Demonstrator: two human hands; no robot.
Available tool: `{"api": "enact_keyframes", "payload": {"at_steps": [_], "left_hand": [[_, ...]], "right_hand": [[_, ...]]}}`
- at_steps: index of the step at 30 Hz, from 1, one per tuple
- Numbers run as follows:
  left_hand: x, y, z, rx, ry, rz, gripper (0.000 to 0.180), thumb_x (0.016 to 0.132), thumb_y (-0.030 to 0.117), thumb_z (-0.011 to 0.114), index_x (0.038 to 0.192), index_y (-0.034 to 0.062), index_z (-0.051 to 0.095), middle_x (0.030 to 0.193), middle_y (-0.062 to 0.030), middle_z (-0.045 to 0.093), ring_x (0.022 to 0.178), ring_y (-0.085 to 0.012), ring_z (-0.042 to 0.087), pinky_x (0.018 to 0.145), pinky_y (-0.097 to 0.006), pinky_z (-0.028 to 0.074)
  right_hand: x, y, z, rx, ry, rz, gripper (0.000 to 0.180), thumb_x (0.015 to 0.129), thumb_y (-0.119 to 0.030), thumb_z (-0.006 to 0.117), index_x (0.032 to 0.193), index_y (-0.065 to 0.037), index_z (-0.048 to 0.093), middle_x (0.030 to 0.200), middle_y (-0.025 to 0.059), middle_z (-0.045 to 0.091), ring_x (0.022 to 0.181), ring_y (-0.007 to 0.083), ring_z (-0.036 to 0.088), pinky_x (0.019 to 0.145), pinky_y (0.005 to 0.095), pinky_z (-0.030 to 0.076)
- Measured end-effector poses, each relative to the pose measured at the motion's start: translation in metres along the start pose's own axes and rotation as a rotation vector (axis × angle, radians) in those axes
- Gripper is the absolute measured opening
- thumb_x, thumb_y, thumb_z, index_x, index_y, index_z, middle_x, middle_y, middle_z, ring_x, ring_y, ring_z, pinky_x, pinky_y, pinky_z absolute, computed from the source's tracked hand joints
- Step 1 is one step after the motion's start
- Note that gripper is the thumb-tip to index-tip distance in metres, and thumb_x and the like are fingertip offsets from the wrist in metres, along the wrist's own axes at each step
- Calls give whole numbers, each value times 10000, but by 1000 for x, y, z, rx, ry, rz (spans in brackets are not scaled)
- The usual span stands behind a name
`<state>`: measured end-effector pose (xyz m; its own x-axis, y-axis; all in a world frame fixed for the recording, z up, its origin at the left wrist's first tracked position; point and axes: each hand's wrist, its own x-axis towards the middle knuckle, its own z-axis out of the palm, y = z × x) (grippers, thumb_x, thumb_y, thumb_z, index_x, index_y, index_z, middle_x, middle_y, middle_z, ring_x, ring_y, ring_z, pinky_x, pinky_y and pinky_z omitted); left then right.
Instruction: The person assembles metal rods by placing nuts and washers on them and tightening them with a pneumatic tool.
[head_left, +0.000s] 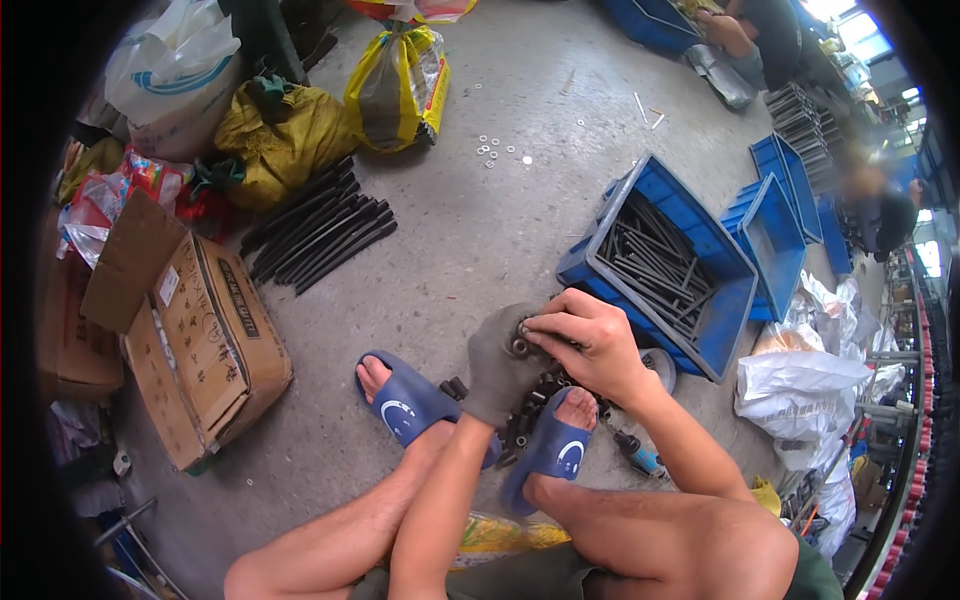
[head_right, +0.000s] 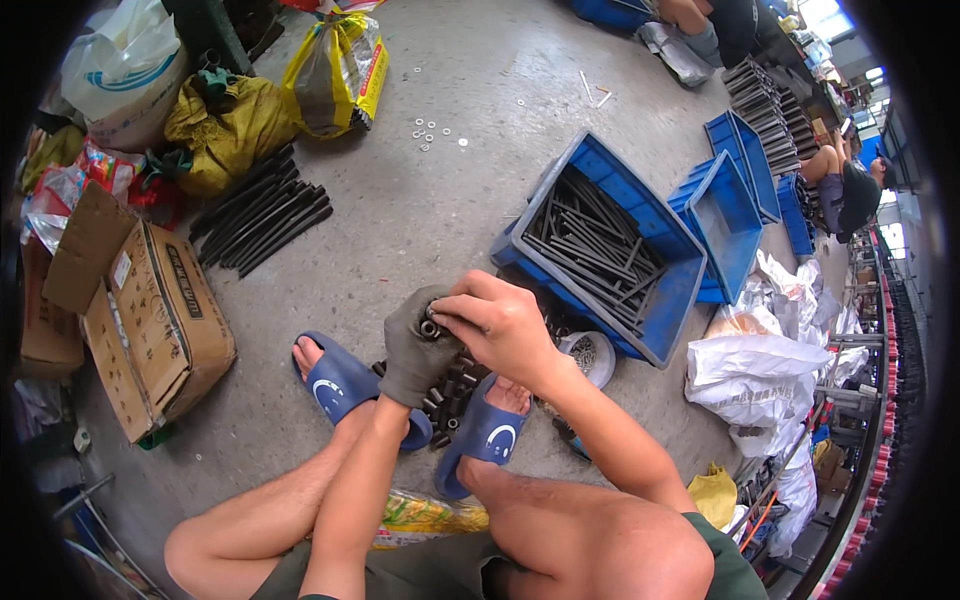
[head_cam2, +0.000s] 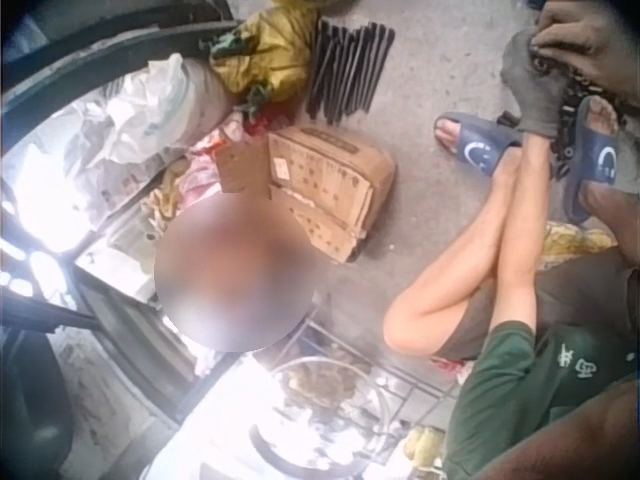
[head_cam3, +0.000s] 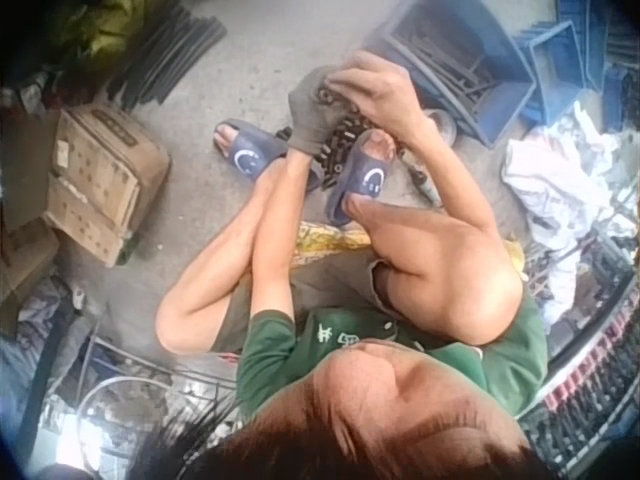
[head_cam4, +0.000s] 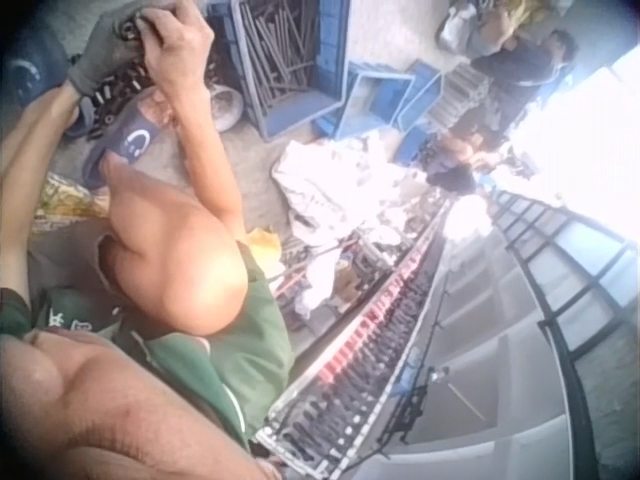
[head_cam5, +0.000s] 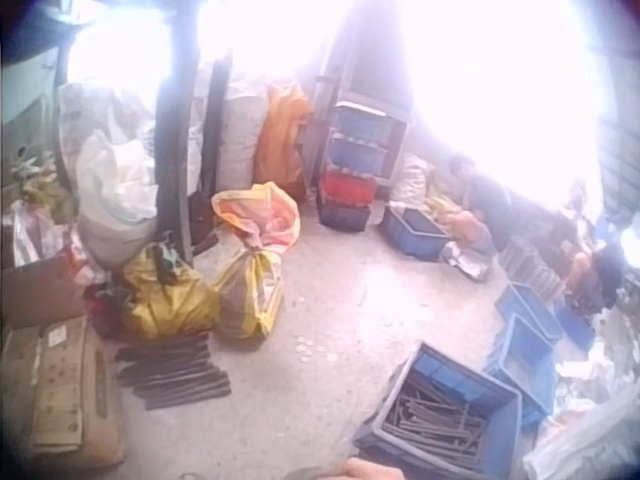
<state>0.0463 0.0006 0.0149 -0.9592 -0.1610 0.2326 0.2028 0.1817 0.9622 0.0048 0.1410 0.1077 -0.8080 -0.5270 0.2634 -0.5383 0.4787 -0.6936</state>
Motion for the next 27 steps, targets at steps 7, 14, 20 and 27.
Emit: {"api": "enact_keyframes", "payload": {"at_steps": [7,14,20,27], "left_hand": [[0,-9,-4,62,-30,-30,324,787,148,830,1088,86,729,970,-148,751,892,-355,733,765,-417,586],[1,-9,-6,-61,-30,-61,331,787,128,832,1095,68,728,970,-150,753,866,-333,741,756,-400,588],[1,-6,-11,-131,1,-141,321,788,100,820,1093,61,728,974,-142,760,863,-302,754,758,-382,594],[-1,-11,-13,-141,50,-151,364,755,116,836,1096,57,722,962,-140,758,844,-300,753,755,-383,596]], "right_hand": [[4,1,16,32,93,-9,208,812,-30,858,1013,-63,812,885,80,698,738,245,678,648,341,531],[8,5,14,131,24,21,210,798,-22,871,1000,-64,837,834,64,664,720,208,653,630,323,502],[0,7,10,169,64,151,218,802,-17,874,1013,-64,844,799,62,645,693,182,625,614,310,475],[-8,-5,19,6,66,-7,296,806,-54,874,1094,-91,819,801,59,633,694,216,627,601,343,489]]}}
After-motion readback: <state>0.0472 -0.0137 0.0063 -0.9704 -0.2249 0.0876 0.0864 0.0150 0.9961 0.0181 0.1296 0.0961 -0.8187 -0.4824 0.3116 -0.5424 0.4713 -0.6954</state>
